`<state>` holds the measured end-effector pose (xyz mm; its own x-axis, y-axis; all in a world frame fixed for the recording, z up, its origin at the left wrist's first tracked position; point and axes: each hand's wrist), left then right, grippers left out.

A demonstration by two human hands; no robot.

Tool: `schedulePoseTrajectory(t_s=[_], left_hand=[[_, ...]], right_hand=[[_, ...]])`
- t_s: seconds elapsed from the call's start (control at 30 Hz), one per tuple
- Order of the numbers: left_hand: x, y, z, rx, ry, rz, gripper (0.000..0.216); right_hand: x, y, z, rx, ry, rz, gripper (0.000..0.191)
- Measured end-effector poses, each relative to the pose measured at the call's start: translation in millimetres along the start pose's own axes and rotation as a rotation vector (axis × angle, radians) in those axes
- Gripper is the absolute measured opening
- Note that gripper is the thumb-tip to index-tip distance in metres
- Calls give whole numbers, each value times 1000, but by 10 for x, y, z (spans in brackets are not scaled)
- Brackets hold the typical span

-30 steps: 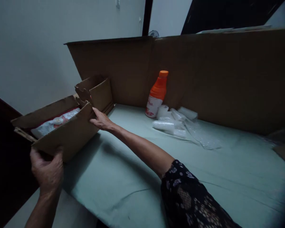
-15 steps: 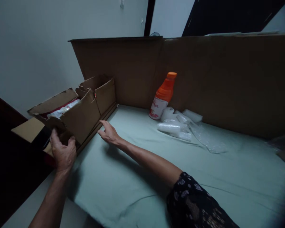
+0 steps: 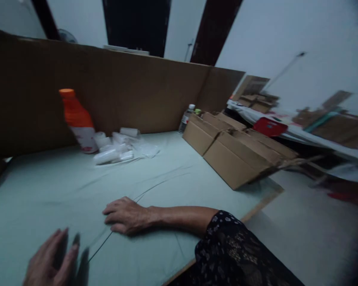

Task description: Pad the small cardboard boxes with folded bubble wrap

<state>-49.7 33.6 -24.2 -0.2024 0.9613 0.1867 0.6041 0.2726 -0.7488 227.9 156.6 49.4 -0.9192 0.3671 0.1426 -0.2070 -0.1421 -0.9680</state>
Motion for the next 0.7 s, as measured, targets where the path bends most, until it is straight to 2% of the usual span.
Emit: schedulePoseTrajectory(t_s=[0.07, 0.13, 0.2, 0.3, 0.37, 0.43, 0.5, 0.57, 0.63, 0.7], left_hand=[[64, 343, -267, 59, 165, 167, 57], [46, 603, -484, 143, 326, 258, 53], [-41, 768, -665, 195, 432, 252, 48], [-207, 878, -923, 214, 499, 172, 43], [-275, 898, -1084, 215, 513, 137, 42], [-297, 904, -1220, 207, 507, 115, 40], [-294, 906, -1330, 183, 484, 87, 38], [-288, 902, -1419, 140, 461, 59, 36], [-289, 880, -1486, 81, 455, 45, 36], [-300, 831, -1524, 18, 435, 45, 36]], right_hand=[[-468, -274, -316, -67, 189, -49, 22], [-976, -644, -628, -170, 436, -150, 26], [-1502, -1079, -874, -358, 697, -251, 35], [-2276, -1691, -1081, -744, 1054, -360, 54], [-2750, -1975, -1160, -932, 1204, -325, 52], [-3159, -2133, -1235, -976, 1322, -244, 37], [-3465, -2187, -1287, -889, 1326, -200, 42], [-3637, -2178, -1261, -842, 1210, -267, 52], [-3659, -2141, -1118, -854, 1037, -375, 56], [-3535, -2101, -869, -874, 876, -436, 55]])
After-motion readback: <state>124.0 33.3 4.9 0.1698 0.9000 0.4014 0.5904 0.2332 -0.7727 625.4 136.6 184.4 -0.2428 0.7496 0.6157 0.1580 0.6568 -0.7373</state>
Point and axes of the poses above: each hand's wrist, its own x-axis towards the middle knuckle, its own y-axis out of the palm, z = x × y, and after that the axes turned 7 degrees about -x, right-handed
